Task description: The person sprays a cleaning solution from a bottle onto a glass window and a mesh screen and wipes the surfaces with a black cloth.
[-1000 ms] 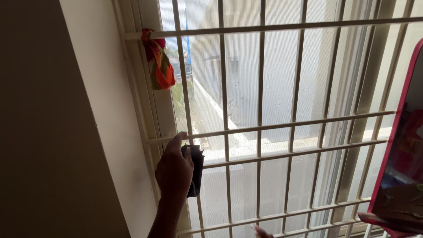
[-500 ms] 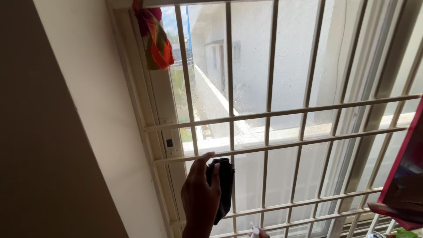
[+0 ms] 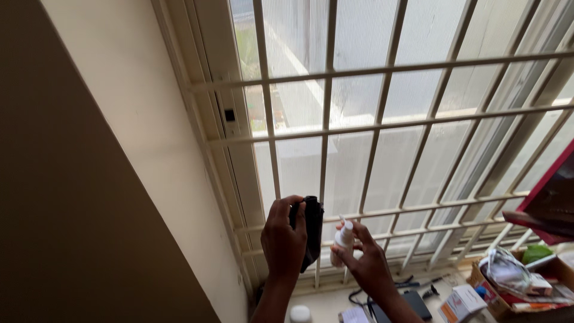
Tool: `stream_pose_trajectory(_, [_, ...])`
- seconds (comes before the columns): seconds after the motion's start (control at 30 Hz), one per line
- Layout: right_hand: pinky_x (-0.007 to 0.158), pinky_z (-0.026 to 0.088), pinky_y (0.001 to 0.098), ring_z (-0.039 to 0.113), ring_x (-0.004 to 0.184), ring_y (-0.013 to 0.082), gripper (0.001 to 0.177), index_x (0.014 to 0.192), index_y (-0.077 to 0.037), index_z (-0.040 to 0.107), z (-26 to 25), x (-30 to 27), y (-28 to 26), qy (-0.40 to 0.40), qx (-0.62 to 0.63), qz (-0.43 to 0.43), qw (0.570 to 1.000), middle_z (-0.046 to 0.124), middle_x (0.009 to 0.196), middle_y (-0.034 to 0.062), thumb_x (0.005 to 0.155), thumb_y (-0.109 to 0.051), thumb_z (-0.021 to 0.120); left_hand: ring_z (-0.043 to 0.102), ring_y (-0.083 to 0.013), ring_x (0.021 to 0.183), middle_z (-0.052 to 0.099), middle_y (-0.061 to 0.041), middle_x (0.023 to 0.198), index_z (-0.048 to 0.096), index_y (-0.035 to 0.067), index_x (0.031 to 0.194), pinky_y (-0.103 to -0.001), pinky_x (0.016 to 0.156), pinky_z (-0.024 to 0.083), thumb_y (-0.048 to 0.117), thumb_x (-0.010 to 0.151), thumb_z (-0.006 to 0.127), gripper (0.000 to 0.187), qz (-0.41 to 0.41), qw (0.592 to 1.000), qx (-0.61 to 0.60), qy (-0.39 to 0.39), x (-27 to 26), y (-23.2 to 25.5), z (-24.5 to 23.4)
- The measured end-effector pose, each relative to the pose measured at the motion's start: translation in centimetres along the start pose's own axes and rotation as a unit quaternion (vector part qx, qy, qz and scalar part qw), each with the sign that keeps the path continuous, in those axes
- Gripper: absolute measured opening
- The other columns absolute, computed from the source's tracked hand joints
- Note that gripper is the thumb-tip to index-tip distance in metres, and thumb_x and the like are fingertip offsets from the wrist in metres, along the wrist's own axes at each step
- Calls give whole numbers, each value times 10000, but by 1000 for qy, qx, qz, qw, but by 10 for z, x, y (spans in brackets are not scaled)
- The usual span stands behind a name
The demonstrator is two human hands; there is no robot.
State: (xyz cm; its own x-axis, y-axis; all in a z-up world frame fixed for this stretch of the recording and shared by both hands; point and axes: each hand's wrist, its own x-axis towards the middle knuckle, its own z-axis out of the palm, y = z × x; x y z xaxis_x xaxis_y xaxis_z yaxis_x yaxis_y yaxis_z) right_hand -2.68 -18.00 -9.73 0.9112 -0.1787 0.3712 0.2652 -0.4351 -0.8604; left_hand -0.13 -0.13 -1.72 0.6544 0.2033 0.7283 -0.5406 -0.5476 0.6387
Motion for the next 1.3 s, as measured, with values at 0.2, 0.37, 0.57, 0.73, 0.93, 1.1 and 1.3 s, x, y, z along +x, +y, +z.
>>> stream_pose_trajectory(0.2, [915,611,405,697,1151,226,598,1361,-134,527,4,-8,21,-26,-26,-55,998,673,1290,101,836,-214,801,724,-277,898,725,-90,993,699,103,1036,-395,770,573,202,974,681,119,-44,999,-8,16,-39,-23,11])
stream_pose_trajectory(0.37, [931,632,408,672,1173,266,556,1318,-119,541,9,-19,48,-55,-10,-89,995,619,1258,126,833,-184,806,718,-292,952,733,-99,1029,693,82,1037,-415,812,556,211,972,683,144,-83,996,6,17,-68,-42,21])
stream_pose_trajectory(0.57, [826,629,427,738,989,250,537,1284,-193,577,25,-31,76,-103,-148,41,983,711,1083,81,817,-243,837,715,-285,972,737,-109,1032,688,80,1050,-408,829,555,226,976,688,164,-119,993,5,12,-98,-62,27])
stream_pose_trajectory(0.73, [793,610,407,772,852,234,526,1237,-201,608,61,-43,115,-135,-174,137,966,777,968,103,760,-201,830,715,-266,886,740,-111,970,702,83,1049,-392,784,552,245,953,706,188,-202,979,-5,-12,-109,-77,28])
stream_pose_trajectory(0.93, [819,601,414,762,859,242,481,1213,-191,615,94,-63,165,-124,-167,161,965,764,974,102,772,-154,804,725,-237,841,746,-103,944,705,76,1042,-370,764,558,234,946,718,186,-206,978,-29,-24,-115,-106,28])
stream_pose_trajectory(1.1, [831,583,421,746,902,246,483,1213,-191,621,104,-68,170,-127,-178,161,963,767,1006,84,773,-186,820,724,-214,809,755,-87,920,713,81,1031,-357,748,555,231,938,723,177,-209,976,-38,-39,-119,-122,34])
stream_pose_trajectory(1.3, [821,595,393,727,866,228,586,1252,-218,631,105,-60,179,-152,-171,155,961,751,1146,38,715,-203,864,720,-189,769,747,-75,887,713,80,1014,-339,714,557,229,939,726,168,-216,974,-55,-47,-116,-121,40])
